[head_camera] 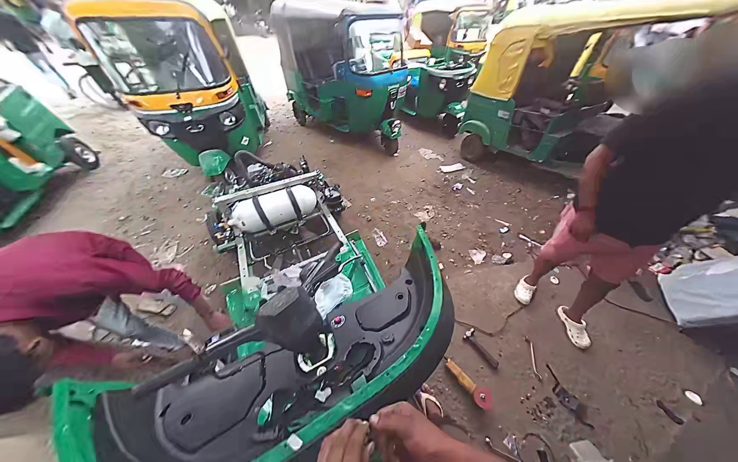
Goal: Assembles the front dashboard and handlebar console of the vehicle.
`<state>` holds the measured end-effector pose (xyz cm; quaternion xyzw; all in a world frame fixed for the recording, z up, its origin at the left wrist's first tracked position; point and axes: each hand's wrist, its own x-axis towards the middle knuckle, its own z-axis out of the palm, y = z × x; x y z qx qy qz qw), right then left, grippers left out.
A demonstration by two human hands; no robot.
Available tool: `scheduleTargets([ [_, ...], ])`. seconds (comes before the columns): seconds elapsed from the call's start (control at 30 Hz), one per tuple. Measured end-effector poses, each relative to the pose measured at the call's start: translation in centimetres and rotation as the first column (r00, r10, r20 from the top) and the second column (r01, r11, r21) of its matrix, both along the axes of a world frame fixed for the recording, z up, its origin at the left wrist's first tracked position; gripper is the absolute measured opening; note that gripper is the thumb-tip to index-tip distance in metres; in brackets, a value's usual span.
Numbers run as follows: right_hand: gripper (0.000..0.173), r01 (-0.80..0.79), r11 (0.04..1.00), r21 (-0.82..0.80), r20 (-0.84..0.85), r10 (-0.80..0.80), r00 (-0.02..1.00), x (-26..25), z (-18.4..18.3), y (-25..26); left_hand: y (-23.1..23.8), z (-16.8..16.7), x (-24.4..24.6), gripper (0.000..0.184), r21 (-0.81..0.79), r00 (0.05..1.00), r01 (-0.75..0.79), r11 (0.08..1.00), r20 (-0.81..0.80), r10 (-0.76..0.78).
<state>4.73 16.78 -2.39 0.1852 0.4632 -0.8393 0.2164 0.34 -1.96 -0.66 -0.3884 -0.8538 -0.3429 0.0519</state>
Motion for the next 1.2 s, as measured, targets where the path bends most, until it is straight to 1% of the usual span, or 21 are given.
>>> scheduleTargets([
  [0.07,0.029,-0.115,0.99,0.083,0.001,0.115,0.993,-0.2,-0.2,-0.7,-1.7,-1.5,1.3,0.024,0.036,0.982,-0.172,0.985,-0.079,0.174],
  [0.1,0.026,-0.163,0.977,0.14,-0.009,0.166,0.986,-0.8,-0.2,-1.1,-2.7,-1.9,1.6,0.023,0.067,0.959,-0.262,0.963,-0.091,0.267],
  [0.17,0.02,-0.233,0.936,0.265,-0.032,0.25,0.968,-2.1,-0.7,-1.4,-4.8,-2.1,2.3,0.024,0.11,0.898,-0.438,0.892,-0.005,0.441],
  [0.23,0.016,-0.252,0.885,0.392,-0.081,0.306,0.948,-3.3,-1.3,-2.1,-7.7,-2.4,4.0,0.024,0.098,0.795,-0.606,0.79,0.097,0.598],
  [0.3,0.015,-0.233,0.807,0.543,-0.152,0.367,0.918,-5.1,-1.7,-2.9,-10.5,-3.1,6.2,0.025,0.045,0.64,-0.767,0.639,0.122,0.759],
  [0.33,0.015,-0.209,0.748,0.63,-0.197,0.414,0.889,-6.3,-1.9,-3.6,-12.0,-3.6,7.5,0.025,0.009,0.545,-0.836,0.549,0.132,0.828],
  [0.4,0.016,-0.15,0.617,0.772,-0.276,0.538,0.796,-8.9,-2.9,-5.5,-15.2,-5.1,10.3,0.027,-0.094,0.34,-0.93,0.355,0.145,0.929],
  [0.47,0.021,-0.109,0.485,0.868,-0.284,0.664,0.691,-10.9,-4.7,-8.9,-19.1,-6.8,13.7,0.03,-0.206,0.166,-0.957,0.203,0.185,0.969],
  [0.53,0.026,-0.067,0.374,0.925,-0.26,0.752,0.606,-12.9,-6.2,-12.7,-23.5,-8.7,15.9,0.031,-0.289,0.011,-0.954,0.083,0.241,0.97],
  [0.57,0.027,-0.031,0.33,0.943,-0.253,0.776,0.577,-14.0,-6.8,-14.7,-25.7,-9.8,16.6,0.031,-0.324,-0.059,-0.945,0.036,0.277,0.959],
  [0.63,0.029,0.044,0.233,0.971,-0.218,0.803,0.554,-15.5,-7.9,-18.5,-30.4,-12.5,17.7,0.032,-0.393,-0.159,-0.919,-0.022,0.319,0.935],
  [0.67,0.032,0.071,0.172,0.982,-0.183,0.811,0.555,-15.6,-8.4,-20.3,-33.0,-13.8,18.4,0.031,-0.436,-0.18,-0.9,-0.023,0.323,0.929],
  [0.73,0.041,0.132,0.007,0.991,-0.081,0.821,0.565,-15.8,-9.2,-22.8,-38.4,-16.8,18.0,0.029,-0.503,-0.162,-0.864,0.033,0.338,0.927],
  [0.8,0.046,0.219,-0.098,0.971,-0.048,0.815,0.577,-15.6,-9.5,-23.6,-42.6,-19.1,17.0,0.029,-0.556,-0.124,-0.823,0.112,0.369,0.921],
  [0.83,0.048,0.235,-0.132,0.963,-0.029,0.814,0.58,-15.1,-9.4,-23.5,-44.1,-19.3,16.9,0.029,-0.574,-0.106,-0.804,0.157,0.398,0.911],
  [0.9,0.049,0.221,-0.159,0.962,-0.004,0.803,0.596,-15.2,-9.3,-23.3,-46.6,-19.6,15.7,0.029,-0.562,-0.074,-0.798,0.219,0.451,0.889],
  [0.97,0.049,0.169,-0.151,0.974,0.016,0.788,0.616,-15.7,-9.3,-23.3,-48.2,-18.9,14.4,0.028,-0.517,-0.043,-0.817,0.257,0.498,0.866],
  [1.13,0.048,0.117,-0.154,0.981,0.047,0.776,0.629,-16.1,-9.8,-23.8,-50.7,-16.6,14.3,0.029,-0.363,0.015,-0.886,0.288,0.599,0.801],
  [1.2,0.047,0.104,-0.164,0.981,0.057,0.754,0.655,-16.2,-9.5,-23.3,-51.6,-16.2,14.2,0.03,-0.298,0.034,-0.897,0.327,0.691,0.722],
])
